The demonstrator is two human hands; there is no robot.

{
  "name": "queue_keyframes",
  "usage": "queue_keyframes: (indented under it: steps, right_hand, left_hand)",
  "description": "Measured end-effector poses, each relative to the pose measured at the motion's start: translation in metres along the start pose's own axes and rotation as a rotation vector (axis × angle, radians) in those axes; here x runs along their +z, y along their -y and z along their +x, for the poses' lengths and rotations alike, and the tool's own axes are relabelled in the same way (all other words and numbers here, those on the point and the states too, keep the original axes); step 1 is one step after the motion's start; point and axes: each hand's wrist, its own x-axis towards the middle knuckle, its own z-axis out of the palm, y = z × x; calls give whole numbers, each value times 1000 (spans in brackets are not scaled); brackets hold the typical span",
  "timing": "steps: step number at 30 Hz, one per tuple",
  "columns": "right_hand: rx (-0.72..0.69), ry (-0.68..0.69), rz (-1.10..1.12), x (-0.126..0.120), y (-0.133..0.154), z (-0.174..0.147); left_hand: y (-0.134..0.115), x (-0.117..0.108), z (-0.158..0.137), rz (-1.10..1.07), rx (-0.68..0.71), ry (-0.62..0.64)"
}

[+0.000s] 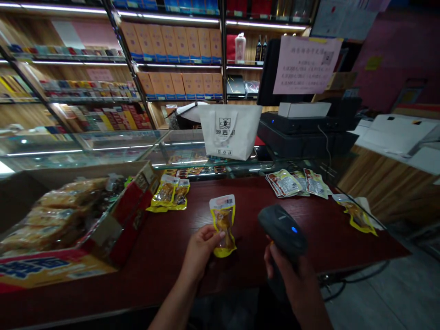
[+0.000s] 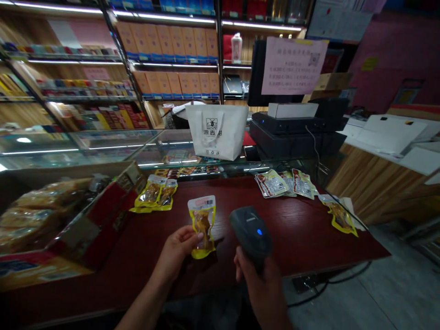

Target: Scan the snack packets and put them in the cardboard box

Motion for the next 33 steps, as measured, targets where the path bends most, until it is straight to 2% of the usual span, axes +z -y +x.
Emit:
queue_keyframes:
  steps: [3,6,13,26,30,33]
  right_hand:
    - [-16,102,-100,8,3,-2]
    - [22,166,-88,16,4,-2]
    - [68,176,-94,25,6,-3]
    - [38,176,-122,20,-1,-2]
    - [72,184,-132,15,-5,0]
    - [73,193,-145,10,-7,2]
  left_hand:
    - [-4,-3,-5,66,20,-17]
    - [-6,-4,-9,85,39,-10]
    - [-8,-6,-12,105,35,-10]
    - [-5,-6,-16,143,41,-32]
    - [-13,-25,4,186,68,-83]
    - [-39,-51,38,378,174,-196]
